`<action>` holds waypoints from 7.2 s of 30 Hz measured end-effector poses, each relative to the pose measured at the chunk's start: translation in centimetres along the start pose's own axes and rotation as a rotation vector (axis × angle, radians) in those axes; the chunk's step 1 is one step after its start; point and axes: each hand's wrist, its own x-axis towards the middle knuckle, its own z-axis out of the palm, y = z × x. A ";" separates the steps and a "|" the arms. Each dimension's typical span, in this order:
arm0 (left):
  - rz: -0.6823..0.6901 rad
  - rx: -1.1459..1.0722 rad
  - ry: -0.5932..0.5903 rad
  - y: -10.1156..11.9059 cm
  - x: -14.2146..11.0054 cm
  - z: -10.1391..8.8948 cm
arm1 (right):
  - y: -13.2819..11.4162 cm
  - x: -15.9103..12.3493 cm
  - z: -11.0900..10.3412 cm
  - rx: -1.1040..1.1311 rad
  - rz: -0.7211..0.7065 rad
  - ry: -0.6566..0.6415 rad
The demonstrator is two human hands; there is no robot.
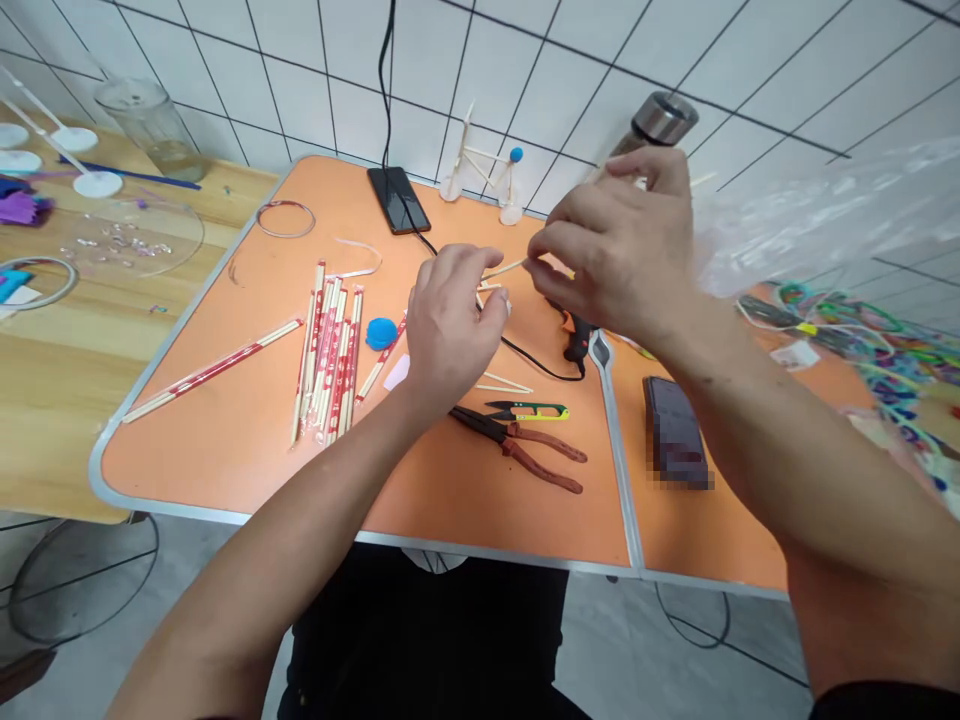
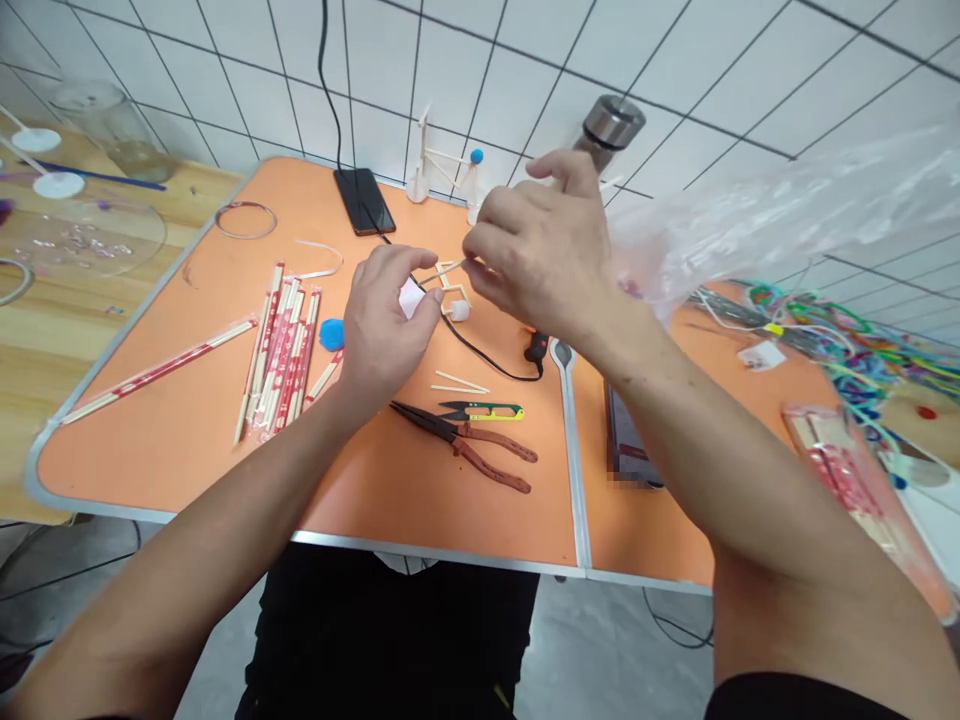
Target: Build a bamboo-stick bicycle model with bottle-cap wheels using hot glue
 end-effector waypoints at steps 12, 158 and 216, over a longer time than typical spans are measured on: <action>0.157 0.013 -0.145 -0.3 -1.1 1.3 | -3.4 -5.5 -0.8 0.000 0.043 0.053; -0.466 -0.678 -0.417 0.6 0.5 3.7 | -6.7 -10.7 7.6 0.912 0.531 0.109; -0.868 -0.787 -0.800 2.7 1.8 -0.9 | -7.5 -11.5 5.9 0.753 0.421 0.080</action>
